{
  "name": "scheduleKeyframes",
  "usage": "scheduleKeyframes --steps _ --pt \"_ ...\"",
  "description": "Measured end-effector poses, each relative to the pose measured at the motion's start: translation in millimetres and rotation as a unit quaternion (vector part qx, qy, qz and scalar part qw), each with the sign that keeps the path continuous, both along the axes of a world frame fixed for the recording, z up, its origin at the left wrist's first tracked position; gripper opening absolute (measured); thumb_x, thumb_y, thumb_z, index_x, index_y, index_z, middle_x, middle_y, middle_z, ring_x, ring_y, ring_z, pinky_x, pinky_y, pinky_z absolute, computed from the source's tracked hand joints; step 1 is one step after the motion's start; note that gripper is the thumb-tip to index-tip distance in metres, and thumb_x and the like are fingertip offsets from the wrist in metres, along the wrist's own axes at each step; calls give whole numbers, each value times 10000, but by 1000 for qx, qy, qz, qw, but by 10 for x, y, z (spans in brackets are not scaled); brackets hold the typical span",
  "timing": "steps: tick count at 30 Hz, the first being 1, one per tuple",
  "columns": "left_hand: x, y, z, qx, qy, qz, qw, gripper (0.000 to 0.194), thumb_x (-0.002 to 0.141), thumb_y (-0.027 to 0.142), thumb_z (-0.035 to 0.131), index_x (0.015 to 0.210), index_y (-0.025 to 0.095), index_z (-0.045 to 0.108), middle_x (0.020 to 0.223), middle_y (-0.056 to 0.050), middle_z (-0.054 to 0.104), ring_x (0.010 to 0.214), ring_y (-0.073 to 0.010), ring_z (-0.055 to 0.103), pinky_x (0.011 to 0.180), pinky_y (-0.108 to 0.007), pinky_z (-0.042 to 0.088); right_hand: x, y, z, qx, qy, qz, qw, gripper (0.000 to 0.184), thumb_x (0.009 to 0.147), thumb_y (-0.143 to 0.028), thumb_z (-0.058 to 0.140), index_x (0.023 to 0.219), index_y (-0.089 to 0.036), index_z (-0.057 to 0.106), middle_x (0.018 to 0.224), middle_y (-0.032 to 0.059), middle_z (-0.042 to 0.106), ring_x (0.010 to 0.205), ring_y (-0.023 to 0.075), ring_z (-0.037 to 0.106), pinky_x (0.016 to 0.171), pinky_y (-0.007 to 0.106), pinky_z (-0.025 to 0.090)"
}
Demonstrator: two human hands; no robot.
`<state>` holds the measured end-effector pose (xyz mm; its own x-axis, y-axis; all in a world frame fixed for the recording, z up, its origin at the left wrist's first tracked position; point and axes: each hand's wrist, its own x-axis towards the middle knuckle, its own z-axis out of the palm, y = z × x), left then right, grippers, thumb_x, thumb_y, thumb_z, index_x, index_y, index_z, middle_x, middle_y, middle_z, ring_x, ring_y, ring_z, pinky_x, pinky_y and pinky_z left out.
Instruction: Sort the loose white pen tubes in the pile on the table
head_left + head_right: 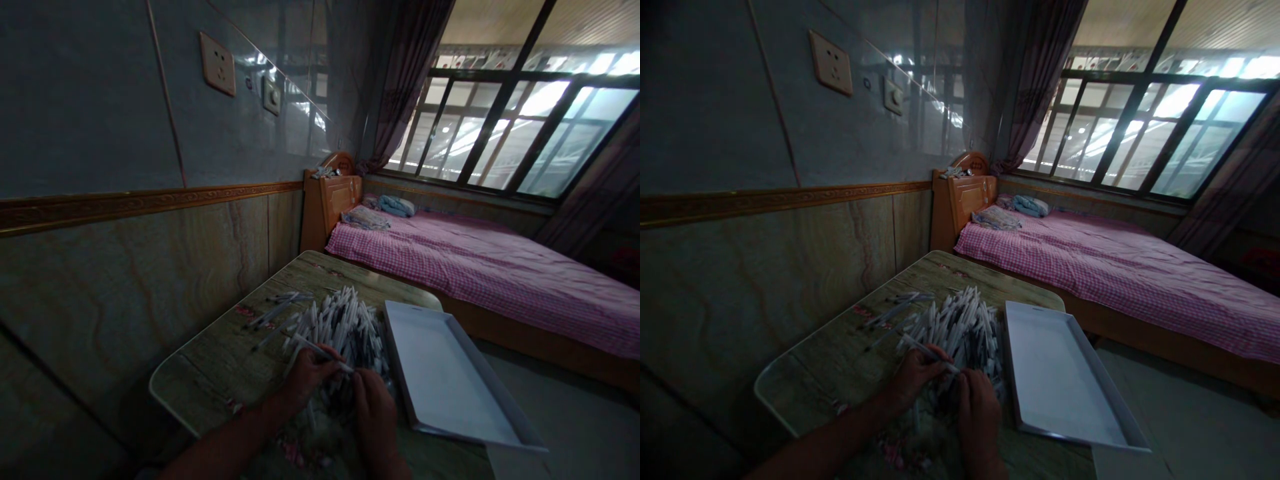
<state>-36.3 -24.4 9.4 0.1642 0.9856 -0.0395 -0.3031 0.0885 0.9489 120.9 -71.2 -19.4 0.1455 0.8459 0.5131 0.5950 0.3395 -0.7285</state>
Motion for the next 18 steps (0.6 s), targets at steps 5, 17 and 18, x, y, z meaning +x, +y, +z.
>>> scheduleKeyframes --steps 5,17,18 --pt "8 10 -15 1 -17 9 1000 359 516 426 880 689 159 714 609 -5 706 540 -151 629 563 -265 502 8 5 -3 13 14 16 1000 382 968 -519 466 1026 -229 707 999 70 724 915 205 678 814 313 535" --pt "8 35 -85 0 -27 0 1000 366 530 418 886 720 147 729 640 -13 725 555 -152 648 584 -268 511 26 10 -14 -20 15 -5 1000 379 959 -521 469 1027 -234 706 999 57 734 902 202 691 788 294 534" --pt "11 34 -83 1 -26 -2 1000 361 530 412 886 718 147 729 634 -12 725 553 -152 649 578 -264 507 24 11 -15 -22 12 -15 1000 397 964 -529 450 986 -232 712 963 59 737 872 204 693 768 293 533"
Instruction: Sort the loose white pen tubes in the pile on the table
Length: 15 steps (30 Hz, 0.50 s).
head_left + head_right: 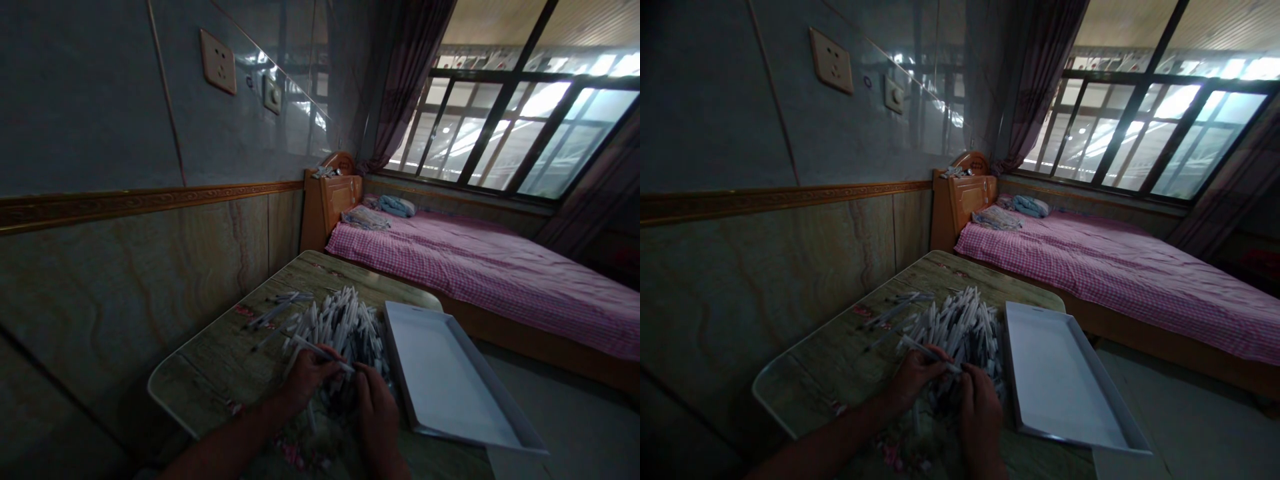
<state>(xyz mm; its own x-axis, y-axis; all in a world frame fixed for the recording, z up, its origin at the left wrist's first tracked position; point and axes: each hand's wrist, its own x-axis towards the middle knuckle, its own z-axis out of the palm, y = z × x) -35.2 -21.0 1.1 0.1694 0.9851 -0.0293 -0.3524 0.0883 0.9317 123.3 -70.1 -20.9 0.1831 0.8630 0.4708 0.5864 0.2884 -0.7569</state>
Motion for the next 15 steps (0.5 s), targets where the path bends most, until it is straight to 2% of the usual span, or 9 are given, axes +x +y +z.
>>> scheduleKeyframes --steps 3,8,15 --pt "6 3 -7 3 2 3 1000 339 545 392 879 719 145 726 615 -10 721 548 -150 650 561 -251 496 -4 5 -2 3 -8 -8 1000 430 963 -547 437 869 -228 710 863 59 731 790 203 686 714 287 525" --pt "-5 22 22 -18 -26 45 998 344 539 399 870 707 155 695 604 0 717 535 -152 650 544 -252 505 23 -3 16 29 -37 10 999 304 952 -443 492 941 -225 704 914 51 718 848 197 671 758 285 510" --pt "-25 21 96 -17 -42 105 993 345 567 420 845 740 171 680 685 -8 743 621 -171 691 599 -268 543 -22 -64 97 12 -204 49 978 110 883 -235 586 907 -268 689 873 10 663 847 178 615 717 252 416"
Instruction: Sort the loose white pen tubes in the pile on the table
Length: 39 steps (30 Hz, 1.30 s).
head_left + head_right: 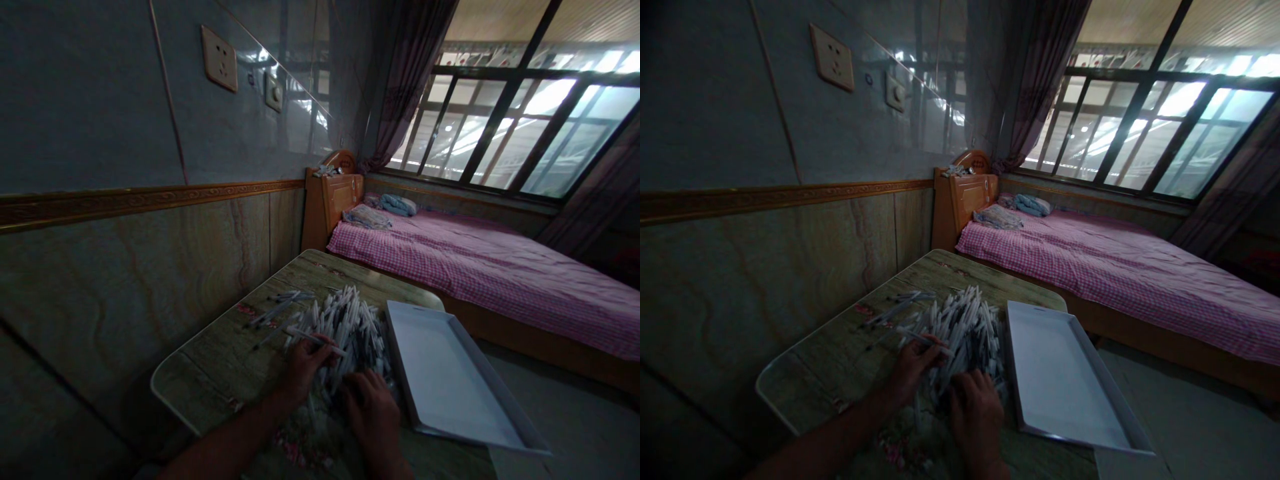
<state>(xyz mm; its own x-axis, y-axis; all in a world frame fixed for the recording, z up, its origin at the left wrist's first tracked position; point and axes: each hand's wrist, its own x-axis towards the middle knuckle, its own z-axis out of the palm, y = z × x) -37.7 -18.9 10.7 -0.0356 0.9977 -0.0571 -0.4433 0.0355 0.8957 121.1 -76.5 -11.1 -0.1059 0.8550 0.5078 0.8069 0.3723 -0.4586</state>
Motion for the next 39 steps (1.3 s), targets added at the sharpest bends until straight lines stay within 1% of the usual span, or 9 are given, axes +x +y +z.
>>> scheduleKeyframes --steps 5,12,17,20,23,28,30,34,39 --pt "-12 6 -36 21 7 7 1000 351 597 441 826 759 168 675 699 -14 737 611 -175 681 602 -291 555 -48 5 20 11 -75 -25 997 133 804 -161 642 810 -286 686 816 -3 635 812 176 578 697 254 358" --pt "-11 1 -5 27 39 -4 999 336 605 433 818 744 168 665 660 -6 723 585 -172 676 562 -275 543 -24 7 33 -12 -78 -16 997 182 761 -116 654 817 -286 689 816 -10 639 828 178 577 698 256 359" --pt "-19 7 -29 28 48 -12 998 341 591 433 817 736 171 653 633 12 700 553 -158 657 541 -267 534 11 11 18 -13 -24 -30 999 168 819 -159 592 904 -270 686 888 7 668 860 187 619 721 261 424" --pt "-17 -1 -46 26 60 -22 998 327 602 426 802 737 178 637 637 13 694 563 -164 659 537 -268 526 34 16 17 22 15 -47 999 181 886 -237 544 1009 -249 675 940 26 684 861 184 646 726 261 466" --pt "-8 -16 -60 48 82 -46 994 273 637 389 777 728 175 635 599 26 660 527 -141 620 531 -254 498 40 25 17 59 18 -43 997 217 954 -328 496 1049 -252 675 940 34 694 845 179 659 721 258 481" --pt "3 -19 -80 75 107 -90 987 218 661 343 756 720 169 639 577 37 630 503 -120 579 525 -240 461 34 45 -2 84 -1 -25 996 322 1014 -377 420 894 -243 686 795 25 671 740 163 645 664 244 461" --pt "2 -13 -81 75 106 -100 986 216 662 341 751 721 168 636 581 36 631 503 -120 576 523 -239 456 36 44 -5 87 1 -22 996 331 1017 -388 418 885 -239 682 783 25 665 731 163 640 659 244 458" --pt "-1 -9 -86 70 111 -106 986 217 659 336 752 732 165 638 577 36 623 505 -121 570 519 -235 440 36 32 0 68 21 -8 997 316 1019 -397 415 951 -234 676 847 34 682 776 161 653 683 240 462" --pt "6 -17 -114 62 119 -97 986 244 658 360 763 732 167 632 566 42 602 510 -120 556 522 -234 426 27 31 -7 71 17 -13 997 357 1021 -407 414 860 -227 678 783 28 671 719 151 640 660 236 438"
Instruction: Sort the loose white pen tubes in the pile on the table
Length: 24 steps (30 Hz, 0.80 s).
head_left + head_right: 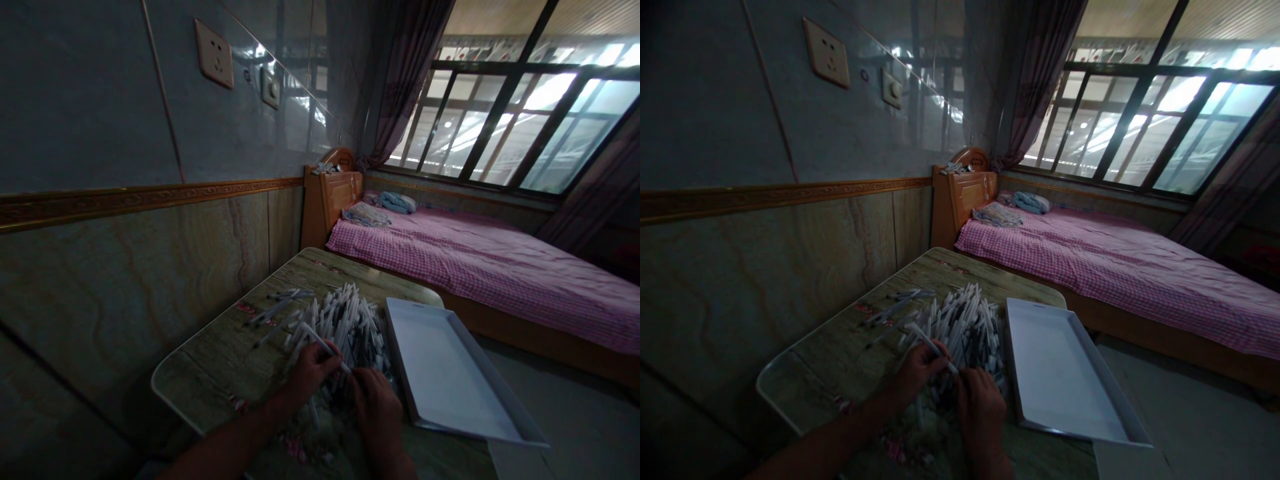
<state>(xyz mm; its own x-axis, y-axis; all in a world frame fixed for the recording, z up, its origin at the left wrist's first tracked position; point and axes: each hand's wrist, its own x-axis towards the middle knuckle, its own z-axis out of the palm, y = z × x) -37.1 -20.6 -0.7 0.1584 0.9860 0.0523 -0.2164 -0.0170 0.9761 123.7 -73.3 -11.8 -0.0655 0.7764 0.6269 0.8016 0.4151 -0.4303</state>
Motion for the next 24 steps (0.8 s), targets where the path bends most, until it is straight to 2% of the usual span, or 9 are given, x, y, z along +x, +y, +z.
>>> scheduleKeyframes --steps 6,12,16,20,22,24 --pt "17 -31 31 11 15 20 1000 189 663 333 738 715 173 651 590 29 623 518 -130 576 524 -242 447 1 -8 -3 -13 -23 -6 1000 414 1034 -420 378 809 -221 662 757 34 660 708 149 629 655 236 417" --pt "7 -37 103 0 -16 41 999 238 652 373 752 720 175 641 620 18 652 491 -130 587 513 -253 486 10 -3 5 -13 -29 0 999 418 1039 -412 367 802 -218 651 752 36 648 710 150 615 671 237 409" --pt "-77 49 133 17 -46 152 987 312 696 463 721 800 187 618 687 20 645 520 -125 589 500 -238 489 50 4 35 -1 -46 -4 999 331 1017 -343 414 815 -223 647 760 26 637 718 152 605 672 239 402" --pt "-237 153 145 29 -34 285 958 349 800 502 607 966 196 591 678 35 578 525 -122 545 500 -233 462 119 20 63 22 -64 -4 998 276 992 -294 437 819 -223 640 760 18 627 716 146 597 666 238 393" --pt "-321 197 131 24 1 320 947 343 838 497 543 996 195 580 649 42 536 520 -135 526 494 -245 449 150 29 68 21 -75 -25 997 260 977 -284 446 799 -225 626 752 18 624 715 148 594 663 244 386" --pt "-385 232 97 29 59 330 942 331 863 478 485 1016 199 577 638 43 522 525 -151 524 497 -258 443 172 35 62 14 -88 -63 994 243 955 -284 457 765 -231 600 741 18 622 707 156 589 652 256 375"
